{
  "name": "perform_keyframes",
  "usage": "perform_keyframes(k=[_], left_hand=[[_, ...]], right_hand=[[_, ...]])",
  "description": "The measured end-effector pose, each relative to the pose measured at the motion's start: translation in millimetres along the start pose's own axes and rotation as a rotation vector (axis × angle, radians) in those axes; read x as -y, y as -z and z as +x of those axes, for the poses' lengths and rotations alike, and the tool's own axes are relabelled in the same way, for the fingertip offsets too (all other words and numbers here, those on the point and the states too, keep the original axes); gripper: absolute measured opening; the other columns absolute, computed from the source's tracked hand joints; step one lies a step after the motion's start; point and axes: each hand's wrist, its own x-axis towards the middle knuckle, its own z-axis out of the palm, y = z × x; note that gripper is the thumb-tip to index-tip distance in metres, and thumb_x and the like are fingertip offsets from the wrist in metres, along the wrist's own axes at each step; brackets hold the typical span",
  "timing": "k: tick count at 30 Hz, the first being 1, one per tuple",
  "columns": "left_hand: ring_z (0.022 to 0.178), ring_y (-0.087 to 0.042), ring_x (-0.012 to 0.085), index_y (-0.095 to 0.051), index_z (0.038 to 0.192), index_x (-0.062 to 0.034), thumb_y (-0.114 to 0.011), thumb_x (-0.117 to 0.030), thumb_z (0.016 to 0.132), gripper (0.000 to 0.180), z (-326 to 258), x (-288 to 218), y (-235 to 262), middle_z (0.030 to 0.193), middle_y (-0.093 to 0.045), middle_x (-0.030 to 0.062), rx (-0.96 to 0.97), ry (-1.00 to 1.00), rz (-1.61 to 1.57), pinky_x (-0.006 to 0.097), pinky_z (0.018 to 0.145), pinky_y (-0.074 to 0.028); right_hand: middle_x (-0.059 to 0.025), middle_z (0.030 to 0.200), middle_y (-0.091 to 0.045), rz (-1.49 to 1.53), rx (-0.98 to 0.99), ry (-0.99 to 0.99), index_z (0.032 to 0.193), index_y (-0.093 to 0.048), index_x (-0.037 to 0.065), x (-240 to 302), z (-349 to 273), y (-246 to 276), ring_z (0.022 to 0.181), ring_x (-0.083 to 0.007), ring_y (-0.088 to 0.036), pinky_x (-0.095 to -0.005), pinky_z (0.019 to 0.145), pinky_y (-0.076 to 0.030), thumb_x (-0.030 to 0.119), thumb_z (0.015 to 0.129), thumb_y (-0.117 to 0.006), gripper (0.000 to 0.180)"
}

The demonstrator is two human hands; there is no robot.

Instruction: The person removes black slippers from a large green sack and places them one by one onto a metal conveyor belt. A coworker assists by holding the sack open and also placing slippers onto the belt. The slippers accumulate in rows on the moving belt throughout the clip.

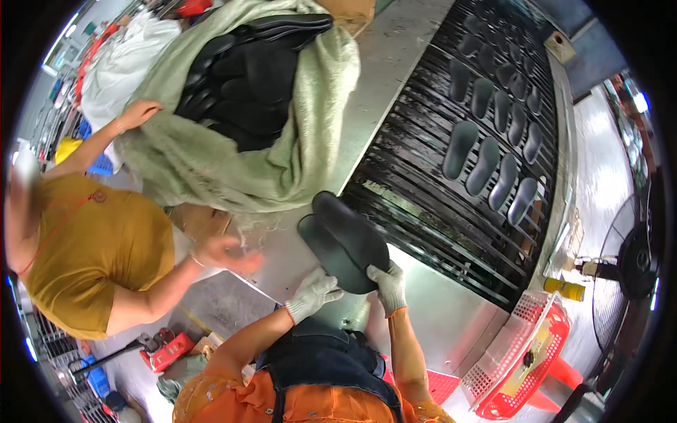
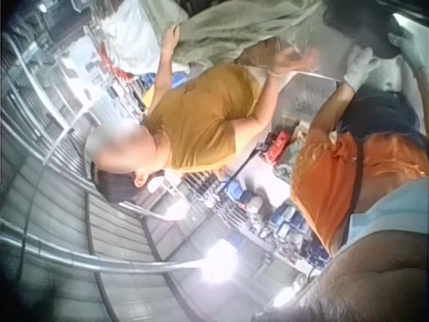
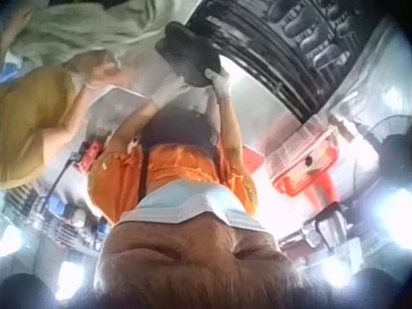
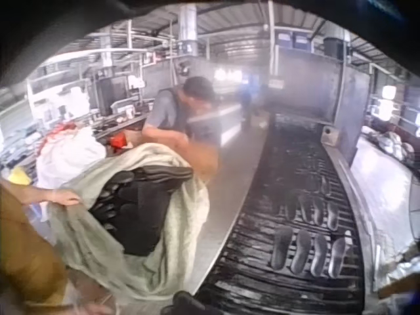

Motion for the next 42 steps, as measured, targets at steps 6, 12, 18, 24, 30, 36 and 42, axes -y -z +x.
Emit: perform_keyframes(k=[6,12,18,24,30,36,42], left_hand=[[0.112,-0.066,0.0268,-0.054,0.133,0.0017,-0.062,-0.006,0.093,0.042,27,3,-15,0.126,-0.064,0.0138,-0.254,-0.129,0.144,0.044,0.091,-0.058],[0.110,-0.067,0.0264,-0.050,0.138,0.0007,-0.063,-0.006,0.091,0.049,33,-1,-2,0.126,-0.064,0.0146,-0.289,-0.153,0.260,0.042,0.086,-0.059],[0.106,-0.066,0.0179,-0.054,0.139,-0.0097,-0.073,-0.019,0.089,0.053,33,11,18,0.123,-0.066,0.0045,-0.372,-0.122,0.361,0.036,0.079,-0.056],[0.096,-0.067,0.0148,-0.060,0.131,-0.0057,-0.073,-0.013,0.086,0.047,32,-4,-2,0.111,-0.069,0.0037,-0.352,-0.148,0.443,0.029,0.076,-0.057],[0.105,-0.065,0.0186,-0.052,0.137,-0.0001,-0.069,-0.006,0.087,0.054,37,-15,-16,0.121,-0.065,0.0081,-0.312,-0.193,0.387,0.033,0.089,-0.055],[0.113,-0.063,0.0221,-0.051,0.138,0.0013,-0.067,-0.005,0.089,0.052,53,-14,-46,0.127,-0.063,0.0119,-0.306,-0.168,0.418,0.037,0.096,-0.053],[0.105,-0.066,0.0184,-0.055,0.135,-0.0011,-0.068,-0.008,0.092,0.045,62,-12,-88,0.116,-0.069,0.0102,-0.157,-0.104,0.442,0.032,0.092,-0.054]], right_hand=[[-0.0071,0.092,-0.073,-0.002,-0.070,-0.039,0.113,-0.070,-0.003,28,11,39,0.069,-0.0147,-0.067,-0.0257,0.056,-0.051,0.018,0.096,-0.069,0.027],[-0.0101,0.093,-0.067,0.625,-0.021,0.123,0.110,-0.063,0.000,93,99,38,0.064,-0.0185,-0.062,-0.0303,0.050,-0.050,0.004,0.097,-0.065,0.014],[-0.0106,0.091,-0.063,0.839,-0.040,0.114,0.102,-0.061,-0.001,158,216,-3,0.066,-0.0195,-0.061,-0.0328,0.052,-0.051,0.001,0.095,-0.065,0.008],[-0.0072,0.091,-0.065,0.478,-0.201,0.185,0.102,-0.063,-0.003,175,305,3,0.070,-0.0168,-0.062,-0.0275,0.068,-0.058,0.008,0.097,-0.067,0.013],[-0.0205,0.103,-0.071,-0.515,-0.359,0.452,0.116,-0.067,0.008,148,188,-3,0.103,-0.0397,-0.067,-0.0477,0.087,-0.052,0.029,0.087,-0.065,0.036],[-0.0206,0.120,-0.068,-0.760,0.140,0.320,0.131,-0.059,0.004,71,19,1,0.113,-0.0373,-0.066,-0.0425,0.096,-0.052,0.028,0.091,-0.067,0.048],[-0.0202,0.129,-0.066,-0.430,-0.153,0.140,0.126,-0.066,-0.002,56,-19,41,0.122,-0.0307,-0.062,-0.0391,0.106,-0.047,0.019,0.086,-0.069,0.045]])
